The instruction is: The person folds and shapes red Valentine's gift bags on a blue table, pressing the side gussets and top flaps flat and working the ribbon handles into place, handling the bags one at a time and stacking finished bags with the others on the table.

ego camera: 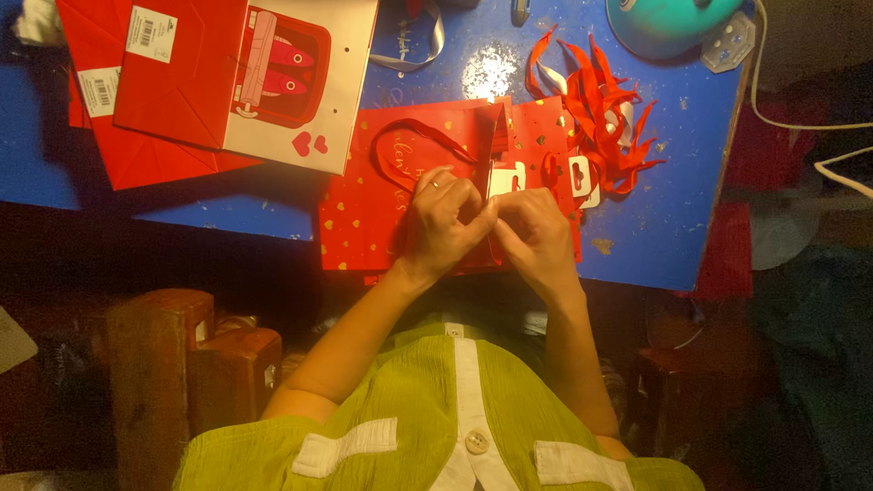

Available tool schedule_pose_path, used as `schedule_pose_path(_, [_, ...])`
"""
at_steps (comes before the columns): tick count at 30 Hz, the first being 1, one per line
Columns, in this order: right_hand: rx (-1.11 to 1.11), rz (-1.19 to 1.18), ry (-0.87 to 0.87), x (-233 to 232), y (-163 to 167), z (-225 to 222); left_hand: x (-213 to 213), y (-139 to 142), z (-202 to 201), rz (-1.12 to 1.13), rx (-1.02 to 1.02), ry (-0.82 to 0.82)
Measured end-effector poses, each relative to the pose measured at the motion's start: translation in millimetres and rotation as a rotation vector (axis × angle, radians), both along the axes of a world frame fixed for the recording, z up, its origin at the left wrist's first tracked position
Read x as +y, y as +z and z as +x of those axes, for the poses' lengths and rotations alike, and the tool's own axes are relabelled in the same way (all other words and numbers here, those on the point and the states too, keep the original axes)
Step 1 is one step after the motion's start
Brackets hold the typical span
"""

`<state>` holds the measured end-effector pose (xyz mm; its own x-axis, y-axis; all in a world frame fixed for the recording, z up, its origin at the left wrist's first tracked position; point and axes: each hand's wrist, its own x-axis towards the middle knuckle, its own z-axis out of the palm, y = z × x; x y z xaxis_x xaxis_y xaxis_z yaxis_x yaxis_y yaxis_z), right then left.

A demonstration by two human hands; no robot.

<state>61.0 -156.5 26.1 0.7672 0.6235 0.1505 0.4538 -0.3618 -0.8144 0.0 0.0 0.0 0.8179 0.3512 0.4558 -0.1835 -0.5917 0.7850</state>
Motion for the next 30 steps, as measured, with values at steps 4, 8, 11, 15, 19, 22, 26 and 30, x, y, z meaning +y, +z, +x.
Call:
schedule_pose_path(4, [0.009,0.023,-0.045,0.7,-8.7,-1.0,-0.8,1.7,-0.1,0.018,-0.009,-0.009])
schedule_pose_path(8, [0.038,0.055,-0.083,-3.5,-16.5,-1.7,-0.7,3.0,-0.9,0.031,-0.009,-0.027])
schedule_pose_path(11, [0.146,0.119,-0.107,-7.9,-23.3,-0.8,0.2,2.7,-0.1,0.040,-0.014,-0.026])
schedule_pose_path(15, [0.392,0.320,-0.170,-10.5,-28.3,2.4,-0.5,2.6,0.3,0.030,-0.011,-0.021])
schedule_pose_path(19, [0.249,0.252,-0.132,-4.4,-23.0,0.8,-0.1,2.5,0.2,0.032,-0.001,-0.028])
schedule_pose_path(22, [-0.058,0.070,-0.010,-3.0,-12.9,0.4,-0.1,2.9,0.6,0.035,-0.006,-0.031])
schedule_pose_path(26, [-0.108,0.022,0.019,1.3,-7.5,1.7,-0.2,4.7,0.2,0.033,-0.005,-0.028])
schedule_pose_path(30, [-0.144,-0.004,0.000,3.0,-10.7,0.3,0.0,6.9,0.0,0.039,0.015,-0.032])
